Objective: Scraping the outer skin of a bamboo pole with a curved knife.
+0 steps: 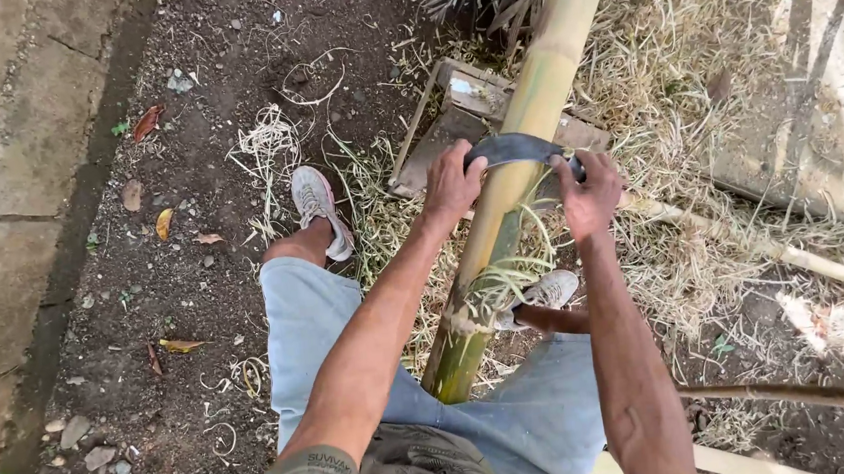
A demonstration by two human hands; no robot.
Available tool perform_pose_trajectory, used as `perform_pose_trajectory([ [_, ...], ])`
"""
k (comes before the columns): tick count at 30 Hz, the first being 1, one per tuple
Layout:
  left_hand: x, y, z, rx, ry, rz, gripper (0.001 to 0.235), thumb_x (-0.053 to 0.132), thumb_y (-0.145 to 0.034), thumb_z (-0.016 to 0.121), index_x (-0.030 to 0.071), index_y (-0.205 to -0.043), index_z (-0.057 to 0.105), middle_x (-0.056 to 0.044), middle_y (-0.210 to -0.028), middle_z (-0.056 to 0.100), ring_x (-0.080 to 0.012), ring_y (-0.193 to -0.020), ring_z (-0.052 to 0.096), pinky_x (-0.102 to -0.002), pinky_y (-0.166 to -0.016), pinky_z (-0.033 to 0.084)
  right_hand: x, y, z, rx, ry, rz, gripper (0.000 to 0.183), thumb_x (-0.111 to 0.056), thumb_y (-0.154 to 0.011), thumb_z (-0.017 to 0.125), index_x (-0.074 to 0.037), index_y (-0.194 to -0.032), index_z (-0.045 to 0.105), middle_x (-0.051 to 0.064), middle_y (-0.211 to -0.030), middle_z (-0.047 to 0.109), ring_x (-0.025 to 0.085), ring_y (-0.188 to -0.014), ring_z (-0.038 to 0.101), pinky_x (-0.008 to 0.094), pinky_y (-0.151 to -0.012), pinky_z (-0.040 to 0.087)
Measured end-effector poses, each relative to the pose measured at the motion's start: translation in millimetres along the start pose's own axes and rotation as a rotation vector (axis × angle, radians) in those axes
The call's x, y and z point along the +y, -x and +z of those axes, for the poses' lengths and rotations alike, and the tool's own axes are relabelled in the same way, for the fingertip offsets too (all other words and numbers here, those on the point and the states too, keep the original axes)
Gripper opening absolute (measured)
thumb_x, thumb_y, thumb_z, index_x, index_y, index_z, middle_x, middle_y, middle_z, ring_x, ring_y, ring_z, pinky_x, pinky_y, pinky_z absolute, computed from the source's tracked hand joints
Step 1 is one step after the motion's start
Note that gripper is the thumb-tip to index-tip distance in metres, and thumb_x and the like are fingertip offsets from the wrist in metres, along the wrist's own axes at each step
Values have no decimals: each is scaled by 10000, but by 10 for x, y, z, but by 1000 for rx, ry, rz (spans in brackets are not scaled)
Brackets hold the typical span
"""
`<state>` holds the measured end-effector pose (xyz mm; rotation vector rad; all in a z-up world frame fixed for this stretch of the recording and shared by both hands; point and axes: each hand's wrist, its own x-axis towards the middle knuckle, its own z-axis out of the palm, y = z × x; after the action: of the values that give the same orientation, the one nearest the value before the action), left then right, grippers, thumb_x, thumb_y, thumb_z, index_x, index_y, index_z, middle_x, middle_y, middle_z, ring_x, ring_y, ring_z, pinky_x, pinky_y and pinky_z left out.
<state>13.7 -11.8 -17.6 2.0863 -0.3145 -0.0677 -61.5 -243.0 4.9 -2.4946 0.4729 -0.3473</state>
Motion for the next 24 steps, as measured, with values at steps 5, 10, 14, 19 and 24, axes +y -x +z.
perform_pose_trajectory([
  [5,27,666,-203,-60,62,-35,160,206,-1005,588,91,-900,555,-51,-829,552,-196,-736,528,-398,-692,477,335,801,358,219,102,-227,414,-487,-1042,654,-77,-1006,698,20,-804,586,182,-770,504,384,-768,379],
  [10,274,1598,-676,-99,6,-23,147,203,-1030,552,75,-993,614,-64,-836,587,-204,-760,521,-435,-804,446,-205,1791,19,278,42,-230,267,-339,-1037,625,-76,-1032,667,92,-971,642,216,-832,537,374,-751,389],
  [14,394,2022,-851,-67,-71,2,194,238,-1017,577,45,-1001,590,-98,-897,585,-223,-833,533,-422,-797,427,-381,2157,-113,204,37,-162,243,-318,-979,677,-84,-1044,695,86,-939,659,222,-836,577,376,-759,422],
  [19,460,1524,-731,-96,-88,-18,198,264,-1022,584,78,-954,586,-70,-870,575,-201,-795,524,-404,-784,420,-83,1822,-70,232,-41,-183,360,-438,-1019,691,-83,-1073,697,111,-964,666,216,-864,619,353,-744,493],
  [24,511,579,-334,-81,-123,-10,159,269,-1022,581,155,-912,589,-21,-833,539,-190,-745,464,-394,-789,363,85,791,-46,211,-83,-87,362,-379,-996,705,-17,-988,712,101,-882,650,218,-829,584,354,-738,487],
])
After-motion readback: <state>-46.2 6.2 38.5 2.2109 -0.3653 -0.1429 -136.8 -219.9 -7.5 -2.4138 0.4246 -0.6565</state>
